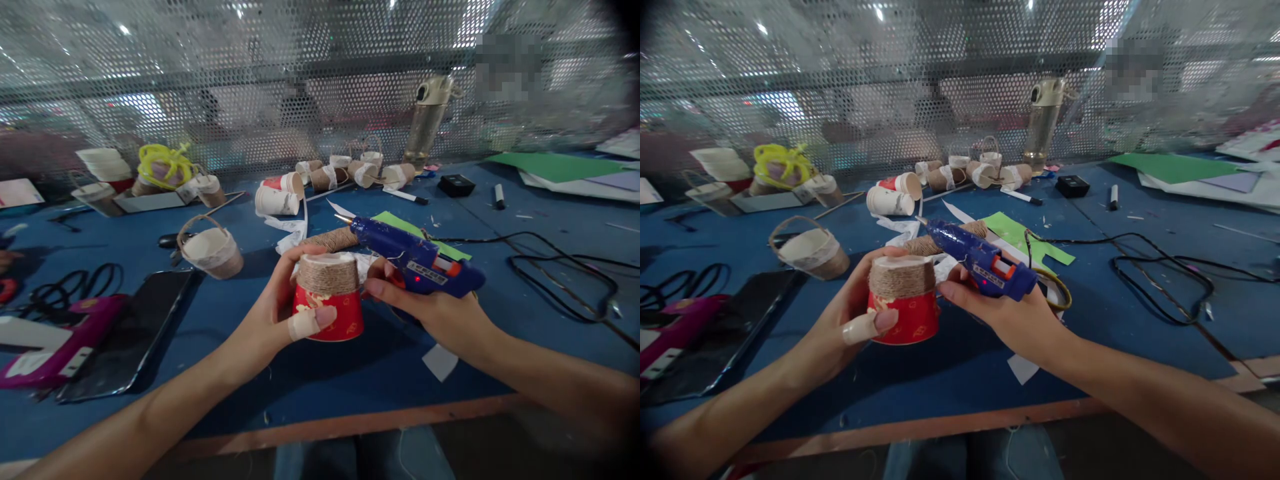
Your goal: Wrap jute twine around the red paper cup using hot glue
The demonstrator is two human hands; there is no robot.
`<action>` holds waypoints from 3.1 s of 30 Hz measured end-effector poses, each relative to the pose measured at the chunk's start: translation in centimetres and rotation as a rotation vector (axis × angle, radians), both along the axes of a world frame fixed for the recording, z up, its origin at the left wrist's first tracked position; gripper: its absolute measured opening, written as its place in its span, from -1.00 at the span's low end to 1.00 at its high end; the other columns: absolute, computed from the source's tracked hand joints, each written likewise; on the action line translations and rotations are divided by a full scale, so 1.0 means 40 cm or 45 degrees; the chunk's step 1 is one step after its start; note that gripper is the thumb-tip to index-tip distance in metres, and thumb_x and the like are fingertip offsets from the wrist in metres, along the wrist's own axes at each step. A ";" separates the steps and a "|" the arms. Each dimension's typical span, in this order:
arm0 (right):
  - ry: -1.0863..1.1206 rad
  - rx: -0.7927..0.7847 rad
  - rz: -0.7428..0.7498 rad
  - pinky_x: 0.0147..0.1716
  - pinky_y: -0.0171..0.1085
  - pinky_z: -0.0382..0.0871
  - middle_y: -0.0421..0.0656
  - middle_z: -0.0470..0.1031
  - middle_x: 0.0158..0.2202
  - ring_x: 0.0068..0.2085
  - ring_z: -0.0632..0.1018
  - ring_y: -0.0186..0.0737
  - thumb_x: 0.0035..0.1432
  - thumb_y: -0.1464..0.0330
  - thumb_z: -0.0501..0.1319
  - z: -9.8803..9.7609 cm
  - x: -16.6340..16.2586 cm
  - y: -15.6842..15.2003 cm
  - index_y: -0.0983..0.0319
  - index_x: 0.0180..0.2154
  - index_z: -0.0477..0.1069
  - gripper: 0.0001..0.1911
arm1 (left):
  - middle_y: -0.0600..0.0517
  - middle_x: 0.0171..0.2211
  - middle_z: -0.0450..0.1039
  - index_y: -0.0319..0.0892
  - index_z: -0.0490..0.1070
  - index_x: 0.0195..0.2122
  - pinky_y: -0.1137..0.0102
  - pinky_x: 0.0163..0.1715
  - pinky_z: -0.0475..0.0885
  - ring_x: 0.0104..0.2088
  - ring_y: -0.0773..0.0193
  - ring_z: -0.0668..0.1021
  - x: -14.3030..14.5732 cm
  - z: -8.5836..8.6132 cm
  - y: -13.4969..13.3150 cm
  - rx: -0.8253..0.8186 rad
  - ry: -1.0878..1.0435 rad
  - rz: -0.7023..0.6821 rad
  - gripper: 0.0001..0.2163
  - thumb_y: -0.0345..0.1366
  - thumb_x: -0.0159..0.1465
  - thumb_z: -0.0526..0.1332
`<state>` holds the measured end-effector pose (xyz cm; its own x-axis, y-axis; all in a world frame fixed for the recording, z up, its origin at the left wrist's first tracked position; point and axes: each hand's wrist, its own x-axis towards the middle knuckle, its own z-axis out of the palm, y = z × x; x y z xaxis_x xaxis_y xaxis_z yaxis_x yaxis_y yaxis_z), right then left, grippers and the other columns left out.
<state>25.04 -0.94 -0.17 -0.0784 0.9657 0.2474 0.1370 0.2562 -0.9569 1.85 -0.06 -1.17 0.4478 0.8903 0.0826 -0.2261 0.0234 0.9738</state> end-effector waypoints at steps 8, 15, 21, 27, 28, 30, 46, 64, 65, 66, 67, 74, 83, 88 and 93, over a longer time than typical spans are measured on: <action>0.039 0.032 -0.044 -0.22 -0.21 0.71 -0.28 0.63 -0.36 -0.29 0.69 -0.18 0.11 0.24 0.49 -0.010 -0.006 -0.007 0.07 -0.39 0.46 -0.77 | 0.01 0.18 0.58 0.15 0.43 0.20 0.14 0.12 0.55 0.15 -0.08 0.61 -0.005 -0.007 -0.006 0.004 0.037 -0.009 -0.47 -0.21 0.23 0.49; 0.094 0.046 -0.021 -0.18 -0.18 0.73 -0.29 0.61 -0.38 -0.30 0.69 -0.19 0.09 0.24 0.52 -0.018 -0.011 -0.005 0.08 -0.38 0.46 -0.75 | -0.04 0.34 0.47 0.18 0.26 0.39 0.01 0.25 0.47 0.31 -0.20 0.51 -0.013 -0.004 0.000 -0.083 0.154 -0.157 -0.34 -0.17 0.30 0.45; 0.062 0.015 -0.014 -0.32 -0.21 0.69 -0.27 0.60 -0.39 -0.37 0.64 -0.21 0.08 0.14 0.54 -0.022 -0.011 -0.006 0.09 -0.36 0.48 -0.70 | -0.02 0.38 0.41 0.17 0.18 0.44 0.11 0.28 0.46 0.36 -0.14 0.46 0.002 0.006 -0.005 -0.121 0.244 -0.097 -0.26 -0.15 0.29 0.48; 0.094 -0.004 -0.009 -0.28 -0.21 0.69 -0.28 0.59 -0.41 -0.36 0.64 -0.20 0.06 0.13 0.55 -0.019 -0.009 -0.008 0.09 -0.38 0.46 -0.67 | -0.02 0.36 0.43 0.12 0.28 0.33 0.12 0.23 0.51 0.33 -0.14 0.49 0.004 0.009 -0.003 -0.076 0.132 -0.026 -0.37 -0.22 0.29 0.48; 0.097 -0.008 -0.010 -0.28 -0.21 0.70 -0.28 0.60 -0.41 -0.36 0.64 -0.20 0.05 0.13 0.55 -0.019 -0.010 -0.009 0.09 -0.39 0.46 -0.67 | -0.01 0.35 0.44 0.13 0.29 0.32 0.12 0.22 0.52 0.32 -0.13 0.50 0.002 0.008 -0.002 -0.059 0.119 -0.027 -0.38 -0.23 0.29 0.48; 0.086 -0.018 -0.015 -0.26 -0.20 0.70 -0.27 0.61 -0.39 -0.35 0.65 -0.19 0.07 0.15 0.55 -0.020 -0.011 -0.010 0.08 -0.38 0.46 -0.69 | 0.01 0.33 0.46 0.15 0.30 0.30 0.13 0.22 0.52 0.29 -0.10 0.53 0.000 0.004 0.000 -0.045 0.109 -0.043 -0.41 -0.24 0.30 0.47; 0.098 0.013 -0.063 -0.30 -0.19 0.70 -0.28 0.59 -0.41 -0.37 0.65 -0.19 0.05 0.21 0.53 -0.021 -0.012 -0.011 0.09 -0.38 0.47 -0.73 | 0.06 0.40 0.33 0.24 0.17 0.39 0.20 0.29 0.44 0.33 -0.03 0.47 -0.016 -0.011 0.001 0.149 0.261 -0.116 -0.38 -0.25 0.39 0.39; -0.089 0.374 0.120 -0.35 -0.29 0.51 -0.30 0.59 -0.36 -0.38 0.60 -0.30 0.23 0.34 0.46 -0.025 0.020 -0.019 0.09 -0.28 0.49 -0.84 | -0.05 0.15 0.64 -0.03 0.50 0.22 0.30 -0.03 0.61 0.13 -0.07 0.64 0.002 0.020 0.002 -0.311 -0.135 -0.066 -0.49 -0.15 0.25 0.44; -0.134 0.394 0.132 -0.38 -0.29 0.47 -0.30 0.57 -0.37 -0.40 0.58 -0.30 0.24 0.35 0.45 -0.022 0.025 -0.020 0.09 -0.28 0.48 -0.84 | -0.06 0.11 0.66 -0.04 0.52 0.20 0.31 -0.04 0.62 0.09 -0.05 0.66 0.001 0.021 0.001 -0.304 -0.127 -0.044 -0.50 -0.15 0.23 0.46; -0.183 0.406 0.152 -0.41 -0.28 0.44 -0.31 0.54 -0.39 -0.43 0.55 -0.31 0.25 0.37 0.43 -0.019 0.030 -0.021 0.09 -0.28 0.46 -0.84 | -0.05 0.10 0.67 -0.03 0.53 0.20 0.31 -0.05 0.62 0.07 -0.04 0.67 0.000 0.023 -0.001 -0.296 -0.110 -0.022 -0.48 -0.15 0.20 0.48; -0.227 0.422 0.174 -0.44 -0.29 0.41 -0.32 0.51 -0.42 -0.45 0.52 -0.32 0.25 0.40 0.41 -0.017 0.035 -0.021 0.09 -0.29 0.43 -0.82 | -0.04 0.10 0.67 0.00 0.52 0.21 0.32 -0.07 0.63 0.06 -0.03 0.67 -0.002 0.025 -0.003 -0.283 -0.097 -0.001 -0.45 -0.16 0.18 0.51; -0.297 0.538 0.303 -0.32 -0.14 0.41 -0.24 0.41 -0.40 -0.36 0.49 -0.19 0.21 0.53 0.32 -0.010 0.055 -0.016 0.12 -0.37 0.32 -0.75 | -0.07 0.18 0.61 0.03 0.32 0.39 0.15 0.01 0.62 0.02 -0.12 0.70 -0.004 0.059 -0.024 -0.250 -0.032 0.245 -0.17 -0.14 0.09 0.55; -0.498 0.531 0.229 -0.51 -0.24 0.23 -0.27 0.37 -0.49 -0.50 0.38 -0.31 0.17 0.51 0.27 0.003 0.060 -0.023 0.14 -0.43 0.29 -0.77 | -0.02 0.06 0.67 0.09 0.34 0.40 0.16 -0.03 0.65 -0.01 -0.07 0.70 -0.012 0.047 -0.016 -0.115 -0.086 0.256 -0.18 -0.16 0.10 0.56; -0.631 0.483 0.204 -0.55 -0.30 0.18 -0.34 0.34 -0.53 -0.55 0.32 -0.39 0.17 0.50 0.30 -0.009 0.075 -0.028 0.14 -0.42 0.23 -0.73 | 0.03 0.08 0.62 0.16 0.40 0.34 0.24 -0.06 0.66 -0.01 0.01 0.68 -0.018 0.038 -0.014 0.001 -0.025 0.289 -0.26 -0.19 0.13 0.56; -0.627 0.472 0.217 -0.51 -0.25 0.12 -0.34 0.28 -0.53 -0.53 0.28 -0.36 0.20 0.48 0.29 -0.013 0.075 -0.038 0.13 -0.44 0.17 -0.68 | 0.09 0.13 0.57 0.26 0.42 0.28 0.14 0.00 0.64 0.08 -0.11 0.62 -0.021 0.020 -0.012 0.133 0.090 0.329 -0.33 -0.16 0.14 0.55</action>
<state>28.03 -2.48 -0.69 -0.4131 0.7870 0.4583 0.4659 0.6150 -0.6362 1.01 -0.54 -0.37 0.2154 0.9639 0.1568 -0.1430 -0.1277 0.9815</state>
